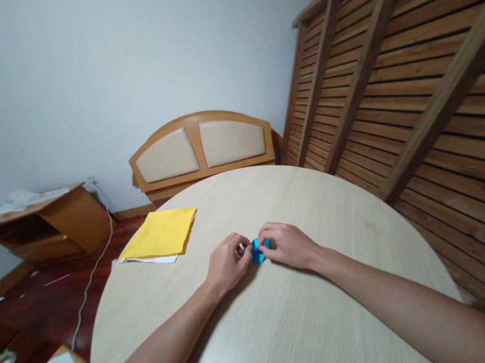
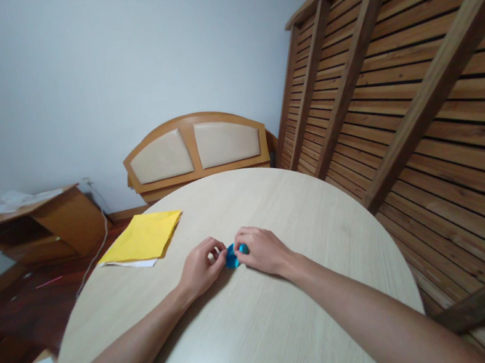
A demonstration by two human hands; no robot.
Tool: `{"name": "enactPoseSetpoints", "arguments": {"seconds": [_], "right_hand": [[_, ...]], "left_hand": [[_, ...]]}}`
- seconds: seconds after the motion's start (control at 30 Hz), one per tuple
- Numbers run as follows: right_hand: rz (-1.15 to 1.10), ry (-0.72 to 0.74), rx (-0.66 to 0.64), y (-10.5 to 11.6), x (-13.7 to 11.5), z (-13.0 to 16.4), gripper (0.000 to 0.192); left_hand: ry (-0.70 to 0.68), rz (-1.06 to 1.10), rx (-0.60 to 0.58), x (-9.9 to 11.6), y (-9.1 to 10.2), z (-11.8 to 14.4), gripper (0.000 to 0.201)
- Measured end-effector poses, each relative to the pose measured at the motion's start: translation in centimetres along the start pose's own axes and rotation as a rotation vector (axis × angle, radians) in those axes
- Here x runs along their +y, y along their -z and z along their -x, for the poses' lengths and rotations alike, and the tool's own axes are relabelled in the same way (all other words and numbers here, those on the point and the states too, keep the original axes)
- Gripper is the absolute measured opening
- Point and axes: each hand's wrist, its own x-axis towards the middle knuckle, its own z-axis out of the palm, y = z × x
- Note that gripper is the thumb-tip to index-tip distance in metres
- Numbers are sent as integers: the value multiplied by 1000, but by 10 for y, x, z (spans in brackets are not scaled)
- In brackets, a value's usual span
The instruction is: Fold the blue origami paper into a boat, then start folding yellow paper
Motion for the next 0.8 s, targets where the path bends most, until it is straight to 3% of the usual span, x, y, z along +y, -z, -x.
{"name": "enactPoseSetpoints", "arguments": {"seconds": [0.37,0.67,0.8], "right_hand": [[-45,-28,12,1,4,0,7],[-75,-19,2,0,7,1,8],[-98,27,-21,0,9,1,11]], "left_hand": [[204,-53,57,-4,1,-2,9],[-34,39,-26,-6,-2,2,32],[-41,48,-37,-3,-3,2,25]]}}
